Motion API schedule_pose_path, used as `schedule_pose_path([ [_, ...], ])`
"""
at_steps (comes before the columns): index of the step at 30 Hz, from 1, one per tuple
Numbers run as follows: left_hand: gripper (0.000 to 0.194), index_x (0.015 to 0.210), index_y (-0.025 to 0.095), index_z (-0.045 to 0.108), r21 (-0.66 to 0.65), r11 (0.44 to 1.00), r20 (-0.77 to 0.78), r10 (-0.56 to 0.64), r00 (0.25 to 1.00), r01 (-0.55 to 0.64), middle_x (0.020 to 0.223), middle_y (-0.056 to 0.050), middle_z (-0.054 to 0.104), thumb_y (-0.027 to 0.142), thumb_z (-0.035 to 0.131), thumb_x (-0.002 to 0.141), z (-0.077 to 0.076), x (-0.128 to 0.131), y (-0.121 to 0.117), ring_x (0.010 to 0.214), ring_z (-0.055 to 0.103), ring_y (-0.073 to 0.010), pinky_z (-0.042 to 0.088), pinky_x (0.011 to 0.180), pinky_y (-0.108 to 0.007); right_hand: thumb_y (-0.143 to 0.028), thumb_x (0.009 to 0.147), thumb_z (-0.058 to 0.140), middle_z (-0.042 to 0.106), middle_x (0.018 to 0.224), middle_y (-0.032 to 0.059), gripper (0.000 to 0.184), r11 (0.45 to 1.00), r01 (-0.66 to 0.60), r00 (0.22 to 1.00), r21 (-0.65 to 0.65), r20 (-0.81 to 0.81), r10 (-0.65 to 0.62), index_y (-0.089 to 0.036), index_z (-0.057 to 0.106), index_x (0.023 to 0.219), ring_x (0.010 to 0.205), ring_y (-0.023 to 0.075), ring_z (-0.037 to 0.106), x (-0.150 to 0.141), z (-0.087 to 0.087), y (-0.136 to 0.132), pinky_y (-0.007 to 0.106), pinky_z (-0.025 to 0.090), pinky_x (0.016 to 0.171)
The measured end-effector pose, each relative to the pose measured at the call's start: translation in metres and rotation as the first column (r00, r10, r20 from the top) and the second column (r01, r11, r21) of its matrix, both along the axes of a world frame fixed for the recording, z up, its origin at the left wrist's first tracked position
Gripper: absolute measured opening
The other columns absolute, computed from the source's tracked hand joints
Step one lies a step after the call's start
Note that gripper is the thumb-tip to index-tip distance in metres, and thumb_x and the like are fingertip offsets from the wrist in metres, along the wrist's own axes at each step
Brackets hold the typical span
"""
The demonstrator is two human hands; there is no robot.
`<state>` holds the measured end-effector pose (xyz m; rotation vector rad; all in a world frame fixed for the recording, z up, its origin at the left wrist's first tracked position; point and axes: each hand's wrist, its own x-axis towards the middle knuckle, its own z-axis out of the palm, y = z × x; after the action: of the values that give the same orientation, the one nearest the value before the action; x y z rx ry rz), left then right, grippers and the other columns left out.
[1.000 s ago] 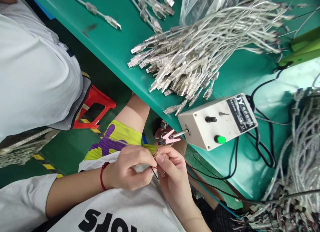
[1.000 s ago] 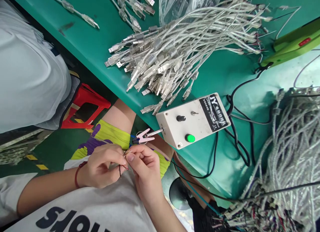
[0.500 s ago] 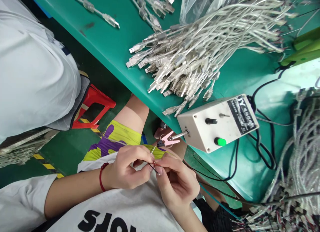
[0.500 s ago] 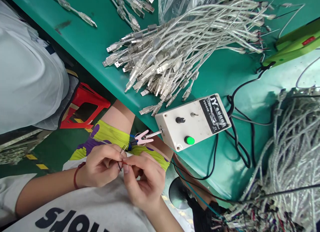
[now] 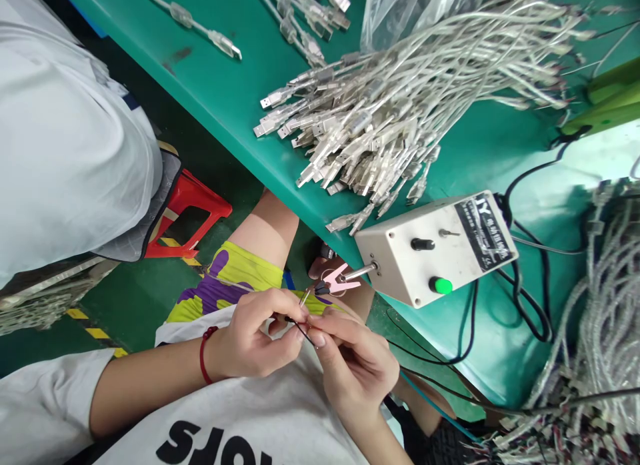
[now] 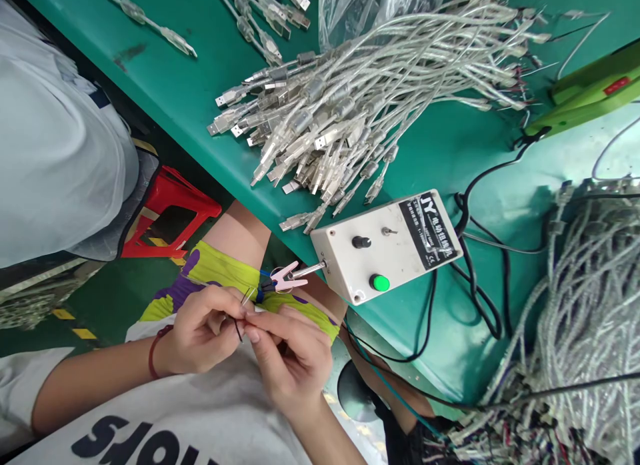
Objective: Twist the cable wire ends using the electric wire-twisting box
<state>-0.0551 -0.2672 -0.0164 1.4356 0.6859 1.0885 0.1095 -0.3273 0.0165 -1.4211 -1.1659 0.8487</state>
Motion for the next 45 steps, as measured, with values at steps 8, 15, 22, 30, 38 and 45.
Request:
schedule_pose_path([
  [8,0.019,0.116,0.026,0.07,-0.036,0.999,0.011,0.01,1.0,-0.01,0.094,-0.004,0.083,0.016,0.079,0.102,-0.006,-0.002,-0.005,0.06,0.067,-0.0126,0.055,0.055,-0.022,-0.025,0.102,0.088,0.069,0.058,-0.0029,0.015,1.0,0.002,0.996,-0.008,-0.086,-0.003,-0.036,0.095,0.111,0.05,0.0183,0.058,-0.001,-0.005,0.002,0.032,0.046,0.05],
  [15,0.015,0.113,0.026,0.069,-0.079,0.997,0.004,0.002,1.0,-0.002,0.086,-0.001,0.077,0.018,0.078,0.104,-0.005,-0.002,-0.003,0.055,0.059,-0.0108,0.05,0.051,-0.021,-0.033,0.103,0.087,0.065,0.054,-0.0041,0.01,0.995,0.008,0.989,-0.095,-0.146,-0.022,-0.037,0.096,0.106,0.049,0.0184,0.056,0.0,-0.003,0.003,0.033,0.048,0.053],
  [22,0.022,0.114,0.027,0.066,-0.064,0.998,0.021,0.022,1.0,-0.02,0.085,0.002,0.073,0.01,0.075,0.103,-0.009,0.004,-0.004,0.053,0.054,-0.0087,0.046,0.052,-0.019,-0.065,0.113,0.067,0.068,0.06,0.0023,0.054,0.946,0.069,0.937,-0.317,-0.305,-0.171,-0.022,0.093,0.091,0.053,0.0153,0.053,0.003,-0.016,0.006,0.03,0.04,0.053],
  [30,0.024,0.117,0.029,0.06,-0.054,0.998,0.049,0.041,0.998,-0.038,0.084,0.004,0.067,0.009,0.07,0.108,-0.007,0.009,0.0,0.054,0.046,-0.0082,0.041,0.052,-0.02,-0.072,0.098,0.086,0.063,0.073,-0.0035,0.054,0.902,-0.083,0.55,-0.423,-0.775,-0.313,-0.032,0.087,0.135,0.052,0.0093,0.033,0.0,-0.014,0.031,0.025,0.033,0.053],
  [38,0.021,0.118,0.031,0.058,-0.089,0.995,0.042,0.045,0.998,-0.041,0.084,0.005,0.063,0.013,0.068,0.112,-0.012,0.014,0.001,0.056,0.042,-0.0085,0.038,0.054,-0.02,-0.059,0.101,0.089,0.041,0.047,-0.0094,0.034,0.948,-0.058,0.51,-0.313,-0.825,-0.241,-0.029,0.093,0.117,0.05,0.0098,0.019,0.001,-0.021,0.036,0.024,0.03,0.054],
  [45,0.026,0.118,0.031,0.057,-0.145,0.988,-0.012,0.05,0.999,-0.051,0.09,0.004,0.068,0.009,0.067,0.109,-0.014,0.012,-0.002,0.06,0.053,-0.0097,0.043,0.056,-0.019,-0.06,0.1,0.09,0.039,0.046,-0.0105,0.035,0.949,-0.041,0.526,-0.313,-0.814,-0.246,-0.029,0.093,0.116,0.05,0.0095,0.016,0.0,-0.024,0.035,0.024,0.029,0.054],
])
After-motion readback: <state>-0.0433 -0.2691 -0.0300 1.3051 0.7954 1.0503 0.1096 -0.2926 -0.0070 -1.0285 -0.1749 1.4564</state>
